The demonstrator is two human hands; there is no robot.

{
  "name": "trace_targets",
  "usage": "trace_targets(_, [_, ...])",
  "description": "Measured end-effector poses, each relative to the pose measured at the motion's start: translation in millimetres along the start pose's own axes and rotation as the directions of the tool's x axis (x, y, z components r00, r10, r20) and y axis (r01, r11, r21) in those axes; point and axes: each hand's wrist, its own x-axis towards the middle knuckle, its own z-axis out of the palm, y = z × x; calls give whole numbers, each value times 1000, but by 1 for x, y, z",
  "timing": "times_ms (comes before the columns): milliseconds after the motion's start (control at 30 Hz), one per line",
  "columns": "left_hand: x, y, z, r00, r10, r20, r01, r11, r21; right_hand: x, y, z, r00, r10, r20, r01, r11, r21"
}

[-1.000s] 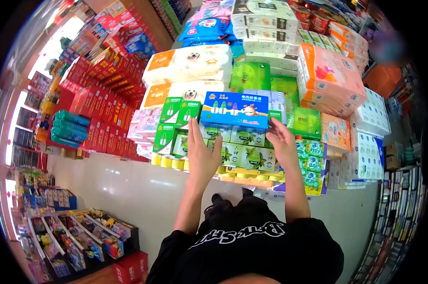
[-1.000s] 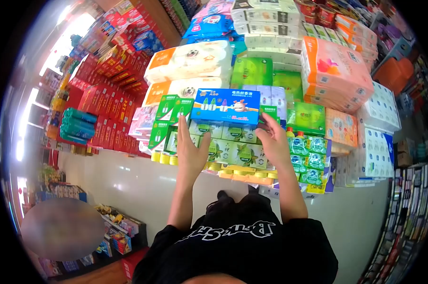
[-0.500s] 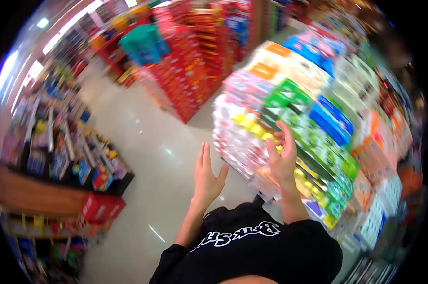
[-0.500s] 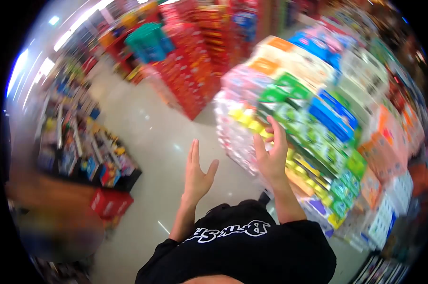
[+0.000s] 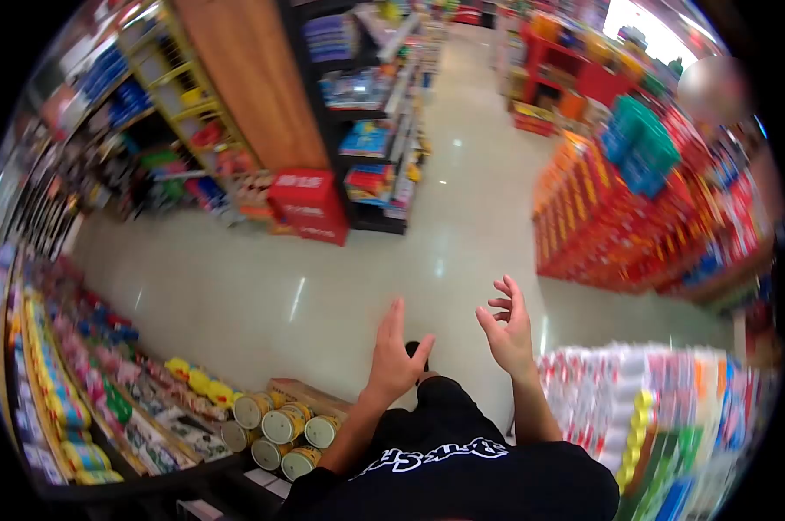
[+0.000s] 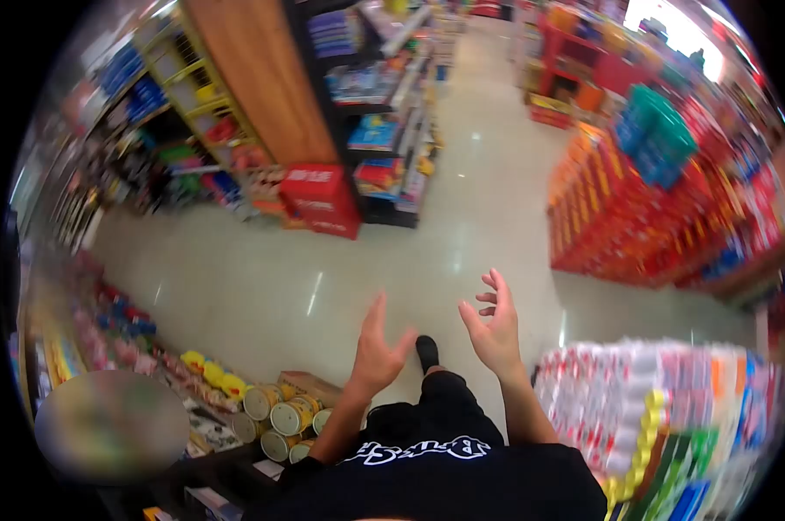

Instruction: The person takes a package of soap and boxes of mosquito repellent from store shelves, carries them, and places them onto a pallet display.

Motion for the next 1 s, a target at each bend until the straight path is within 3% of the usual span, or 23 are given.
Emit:
trace_targets(167, [46,-67,-55,975,-186,-121,190,981,24,93,2,118,964,-92,249,70,993,95])
trace_targets(333, [123,-131,-114,966,-198,-169,216,971,100,188,-14,231,926,-64,372,13,991,137])
trace_targets(467, [175,-175,-175,944,-253,-213,283,951,123,253,-33,318,880,-130,457,38,978,206])
trace_targets(567, [195,-214,-214,882,-293,-368,363,922,136,289,-55,384,790,-191,583,103,978,180])
trace_targets(733, [210,-296,-274,738,-433,-518,502,865,-8,329,-75,508,667,-228,709,144,973,178])
trace_targets(833, [215,-358,-316,664,-490,-565,530,841,-106,346,-87,586,612,-224,759,143,974,173])
trace_targets(1000, [249,-450,-418,623,-506,-596,569,816,-98,373,-129,728,524,-156,837,173,982,74])
